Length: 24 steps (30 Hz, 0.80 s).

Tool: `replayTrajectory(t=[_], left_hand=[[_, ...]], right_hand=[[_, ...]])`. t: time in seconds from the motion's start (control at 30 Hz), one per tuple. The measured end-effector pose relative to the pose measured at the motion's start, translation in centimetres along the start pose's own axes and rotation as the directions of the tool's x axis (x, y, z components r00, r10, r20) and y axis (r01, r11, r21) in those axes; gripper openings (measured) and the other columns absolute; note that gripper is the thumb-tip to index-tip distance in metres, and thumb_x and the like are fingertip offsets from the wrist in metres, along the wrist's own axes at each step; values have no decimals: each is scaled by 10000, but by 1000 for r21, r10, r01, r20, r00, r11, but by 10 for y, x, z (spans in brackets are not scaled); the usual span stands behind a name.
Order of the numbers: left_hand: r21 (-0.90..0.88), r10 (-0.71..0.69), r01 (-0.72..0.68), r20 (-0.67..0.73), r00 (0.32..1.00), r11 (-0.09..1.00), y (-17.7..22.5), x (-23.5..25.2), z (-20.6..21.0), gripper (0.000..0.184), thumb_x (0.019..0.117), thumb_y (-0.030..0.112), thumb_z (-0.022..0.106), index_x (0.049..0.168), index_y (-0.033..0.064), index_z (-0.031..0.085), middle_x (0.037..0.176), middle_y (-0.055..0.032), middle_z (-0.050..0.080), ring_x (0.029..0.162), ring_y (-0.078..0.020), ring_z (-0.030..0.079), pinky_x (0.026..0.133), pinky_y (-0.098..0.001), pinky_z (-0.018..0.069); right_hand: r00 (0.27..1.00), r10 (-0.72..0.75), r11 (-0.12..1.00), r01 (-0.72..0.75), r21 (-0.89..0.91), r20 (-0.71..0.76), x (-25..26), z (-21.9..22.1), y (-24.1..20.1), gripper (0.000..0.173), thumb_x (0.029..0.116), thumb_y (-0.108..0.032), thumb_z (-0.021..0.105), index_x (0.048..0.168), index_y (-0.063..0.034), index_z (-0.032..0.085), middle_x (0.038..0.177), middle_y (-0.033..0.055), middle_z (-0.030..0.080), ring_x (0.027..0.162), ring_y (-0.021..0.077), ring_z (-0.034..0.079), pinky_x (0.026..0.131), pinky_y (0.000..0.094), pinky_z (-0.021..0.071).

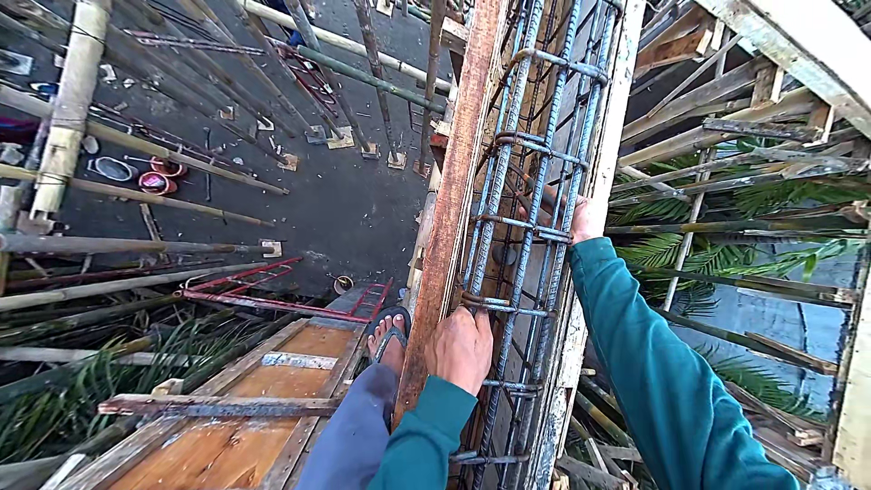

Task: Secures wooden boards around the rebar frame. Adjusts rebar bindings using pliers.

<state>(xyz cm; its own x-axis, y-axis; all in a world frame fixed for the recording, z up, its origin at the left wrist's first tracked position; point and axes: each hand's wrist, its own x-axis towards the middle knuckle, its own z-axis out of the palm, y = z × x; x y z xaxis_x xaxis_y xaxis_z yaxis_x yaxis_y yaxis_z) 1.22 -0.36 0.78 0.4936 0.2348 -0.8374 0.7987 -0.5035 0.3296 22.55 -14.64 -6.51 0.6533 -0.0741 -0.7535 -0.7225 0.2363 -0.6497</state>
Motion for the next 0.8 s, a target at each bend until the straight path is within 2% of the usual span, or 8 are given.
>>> replayTrajectory(t=[0.1, 0.17, 0.27, 0.33, 0.47, 0.53, 0.63, 0.8], left_hand=[[-14, 4, -4, 3, 1000, 1000, -1, -1, 0, 458, 1106, 383, 386, 1070, 21, 664, 1003, -170, 701, 1019, -317, 695, 865, -513, 526], [-11, 5, -5, 7, 1000, 1000, -1, -1, 0, 454, 1109, 381, 380, 1076, 25, 660, 1003, -166, 700, 1017, -311, 695, 866, -510, 524], [-2, 0, 0, 9, 1000, 1000, 0, -1, 0, 451, 1109, 379, 377, 1072, 28, 657, 997, -158, 699, 1011, -304, 696, 862, -504, 525], [-2, -4, 4, 8, 1000, 1000, 0, -2, -1, 448, 1108, 373, 381, 1067, 24, 660, 995, -161, 698, 1013, -303, 696, 861, -501, 525], [1, -15, 15, 15, 1000, 1000, 1, -2, -1, 445, 1107, 367, 383, 1074, 22, 663, 1008, -163, 698, 1017, -308, 691, 868, -507, 522], [3, -22, 22, 9, 1000, 1000, 1, -2, -1, 441, 1105, 368, 392, 1043, 23, 660, 981, -154, 691, 992, -301, 690, 852, -505, 517], [3, -24, 24, -10, 1000, 1000, 2, -1, 0, 426, 1101, 357, 409, 1015, 28, 666, 947, -147, 692, 967, -296, 692, 837, -497, 520], [-22, 7, -9, -67, 998, 1000, -3, 1, 4, 419, 1094, 363, 444, 938, 42, 663, 854, -129, 670, 883, -287, 681, 789, -494, 514]], right_hand=[[999, -21, 998, 19, 66, 27, 4, -2, 3, 405, 1058, -188, 281, 1150, -44, 649, 982, 120, 732, 790, 196, 710, 595, 315, 549], [999, -23, 995, 18, 98, 48, 7, -5, 5, 391, 1065, -195, 282, 1112, -41, 638, 958, 125, 716, 797, 234, 717, 638, 379, 594], [989, 18, 994, -34, 102, 150, 13, -14, 6, 461, 1068, -232, 260, 1241, -58, 651, 1041, 137, 708, 879, 285, 720, 735, 465, 614], [988, 45, 998, -53, 46, 145, 8, -8, 4, 503, 1063, -273, 221, 1226, -78, 655, 1005, 123, 724, 805, 256, 724, 624, 416, 602], [976, 158, 983, -141, -120, 147, 6, 4, -1, 525, 1097, -356, 194, 1186, -68, 624, 892, 103, 702, 710, 204, 688, 590, 331, 568], [943, 227, 966, -186, -180, 245, 13, 3, 0, 485, 1100, -340, 196, 1192, -60, 581, 885, 109, 672, 676, 191, 653, 570, 303, 548], [892, 253, 960, -183, -212, 375, 27, -2, 4, 491, 1079, -341, 165, 1074, -100, 593, 789, 81, 716, 577, 158, 671, 486, 271, 551], [897, 261, 960, -202, -195, 356, 39, -3, 6, 553, 1078, -373, 169, 935, -88, 622, 661, 49, 643, 482, 134, 593, 430, 243, 491]])
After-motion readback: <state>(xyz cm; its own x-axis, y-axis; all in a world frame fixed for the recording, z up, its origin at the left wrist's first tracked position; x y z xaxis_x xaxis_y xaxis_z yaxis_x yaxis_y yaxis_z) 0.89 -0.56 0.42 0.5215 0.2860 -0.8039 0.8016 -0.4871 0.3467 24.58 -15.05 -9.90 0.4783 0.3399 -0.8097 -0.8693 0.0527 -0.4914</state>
